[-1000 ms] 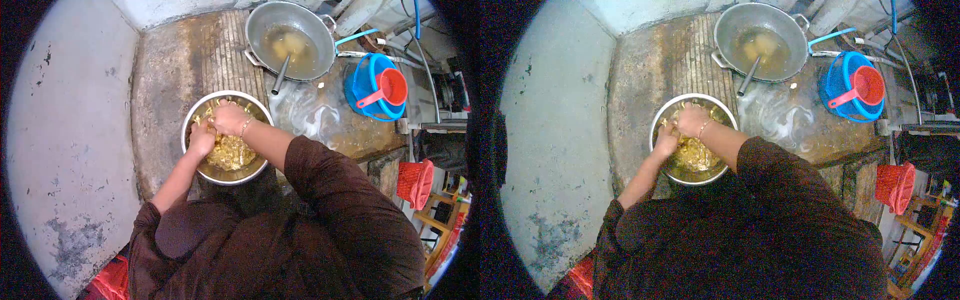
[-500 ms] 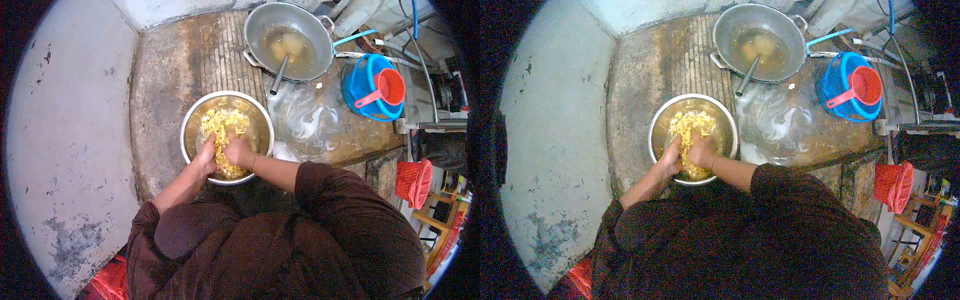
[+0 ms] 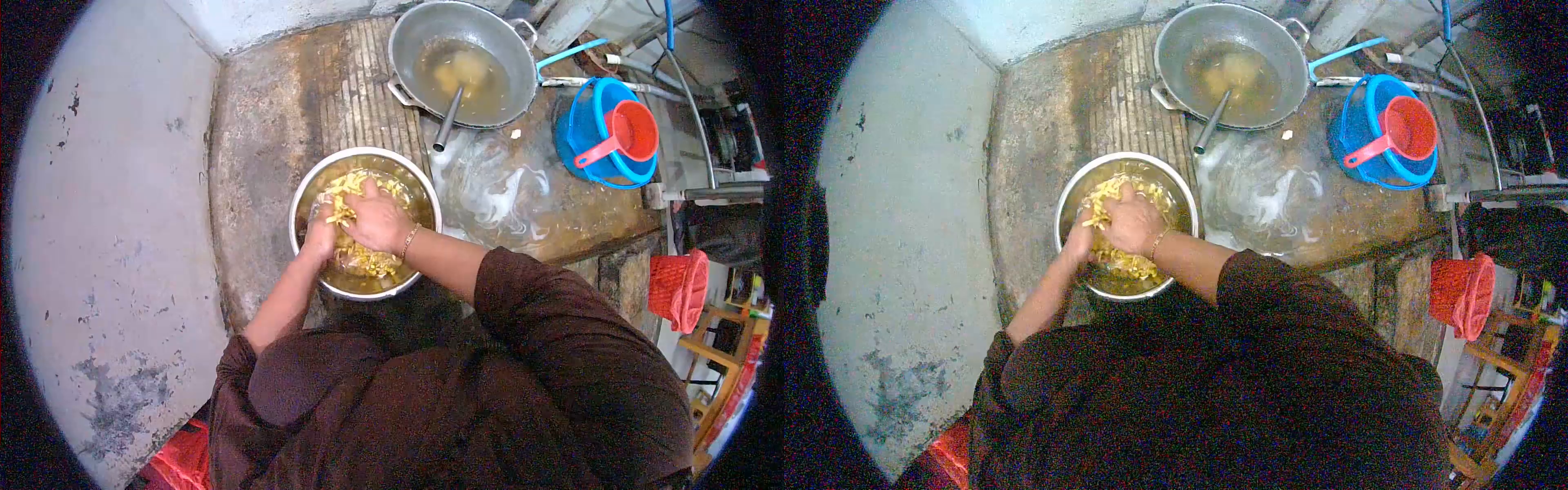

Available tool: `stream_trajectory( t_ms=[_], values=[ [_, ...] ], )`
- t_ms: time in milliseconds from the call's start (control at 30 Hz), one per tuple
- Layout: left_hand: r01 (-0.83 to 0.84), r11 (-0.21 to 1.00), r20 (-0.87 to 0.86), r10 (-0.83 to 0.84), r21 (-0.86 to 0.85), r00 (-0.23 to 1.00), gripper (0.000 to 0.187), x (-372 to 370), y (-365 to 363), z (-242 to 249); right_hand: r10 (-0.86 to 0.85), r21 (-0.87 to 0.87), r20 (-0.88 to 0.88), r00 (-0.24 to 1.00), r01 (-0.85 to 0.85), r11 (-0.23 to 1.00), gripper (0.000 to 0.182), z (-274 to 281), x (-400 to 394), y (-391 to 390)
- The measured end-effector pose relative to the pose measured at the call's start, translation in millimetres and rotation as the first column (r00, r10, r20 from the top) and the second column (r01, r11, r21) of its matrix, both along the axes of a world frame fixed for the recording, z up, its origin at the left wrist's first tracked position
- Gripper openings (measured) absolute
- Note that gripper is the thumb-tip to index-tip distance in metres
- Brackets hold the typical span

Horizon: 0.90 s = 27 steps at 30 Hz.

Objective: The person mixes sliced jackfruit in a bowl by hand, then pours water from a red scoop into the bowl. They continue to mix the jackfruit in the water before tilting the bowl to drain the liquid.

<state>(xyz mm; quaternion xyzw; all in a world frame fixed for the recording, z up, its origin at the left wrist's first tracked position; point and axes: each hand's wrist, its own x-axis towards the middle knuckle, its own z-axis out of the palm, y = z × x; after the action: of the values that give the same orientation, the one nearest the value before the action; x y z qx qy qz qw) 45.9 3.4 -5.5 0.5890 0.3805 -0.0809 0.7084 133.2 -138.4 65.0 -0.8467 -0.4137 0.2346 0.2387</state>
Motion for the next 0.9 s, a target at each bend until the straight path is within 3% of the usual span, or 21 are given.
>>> stream_trajectory(
  t_ms=[33,67,100,133,233,267,367,400,467,500,533,633,667,767,800,867,900],
  values=[
    [0.222,0.930,-0.115,-0.196,0.294,0.974,0.051,0,5,-8,0.017,-0.061,0.069,0.997,-0.013,0.998,0.052,-7,0,1],
    [0.437,0.729,-0.280,-0.337,0.526,0.899,0.051,0,8,-13,0.038,-0.123,0.137,0.990,-0.021,0.992,0.059,-17,0,0],
    [0.615,0.428,-0.470,-0.402,0.662,0.786,0.051,0,9,-14,0.062,-0.185,0.204,0.977,-0.023,0.982,0.067,-22,0,-1],
    [0.492,0.411,-0.388,-0.313,0.768,0.867,0.050,-3,-15,21,0.084,-0.243,0.180,0.980,-0.038,0.969,0.083,-17,0,-4],
    [0.393,0.267,-0.322,-0.273,0.880,0.906,0.050,-5,-38,50,0.120,-0.267,0.381,0.917,-0.015,0.964,0.079,-43,-15,-9],
    [0.362,0.249,-0.287,-0.293,0.898,0.912,0.052,-5,-37,41,0.121,-0.360,0.349,0.929,0.014,0.933,0.078,-52,-23,-3],
    [0.269,0.111,-0.188,-0.470,0.957,0.863,0.053,-8,-30,28,0.380,-0.601,0.273,0.884,-0.151,0.785,0.075,-57,-38,0],
    [0.345,0.046,-0.272,-0.520,0.938,0.810,0.053,-9,-25,13,0.501,-0.641,0.182,0.846,-0.284,0.713,0.072,-32,-22,-6],
    [0.503,0.058,-0.406,-0.515,0.862,0.755,0.055,-8,-33,15,0.444,-0.618,0.304,0.843,-0.180,0.765,0.074,-73,-9,-5],
    [0.576,0.061,-0.471,-0.511,0.815,0.720,0.056,-8,-35,16,0.412,-0.598,0.366,0.834,-0.129,0.791,0.074,-67,-6,-3],
    [0.629,0.089,-0.511,-0.502,0.772,0.698,0.060,-8,-38,9,0.314,-0.478,0.347,0.884,-0.122,0.870,0.080,-60,-11,-12],
    [0.722,0.000,-0.612,-0.530,0.692,0.587,0.062,-16,-51,14,0.469,-0.567,0.180,0.865,-0.298,0.768,0.086,-38,-20,-22],
    [0.812,-0.009,-0.668,-0.575,0.583,0.473,0.062,-13,-48,18,0.460,-0.633,-0.042,0.887,-0.380,0.674,0.079,-29,-6,-19],
    [0.830,-0.072,-0.682,-0.610,0.554,0.403,0.063,-9,-37,24,0.388,-0.566,-0.088,0.917,-0.367,0.738,0.064,-46,1,-9],
    [0.853,-0.095,-0.713,-0.600,0.513,0.362,0.062,-8,-38,36,0.544,-0.608,-0.032,0.838,-0.448,0.655,0.048,-33,4,-3],
    [0.893,-0.134,-0.767,-0.576,0.429,0.282,0.058,-2,-44,64,0.458,-0.498,-0.216,0.863,-0.500,0.708,0.040,29,19,11],
    [0.913,0.009,-0.734,-0.591,0.409,0.335,0.054,5,-40,61,0.407,-0.442,-0.313,0.858,-0.511,0.737,0.037,46,22,12]
  ],
)
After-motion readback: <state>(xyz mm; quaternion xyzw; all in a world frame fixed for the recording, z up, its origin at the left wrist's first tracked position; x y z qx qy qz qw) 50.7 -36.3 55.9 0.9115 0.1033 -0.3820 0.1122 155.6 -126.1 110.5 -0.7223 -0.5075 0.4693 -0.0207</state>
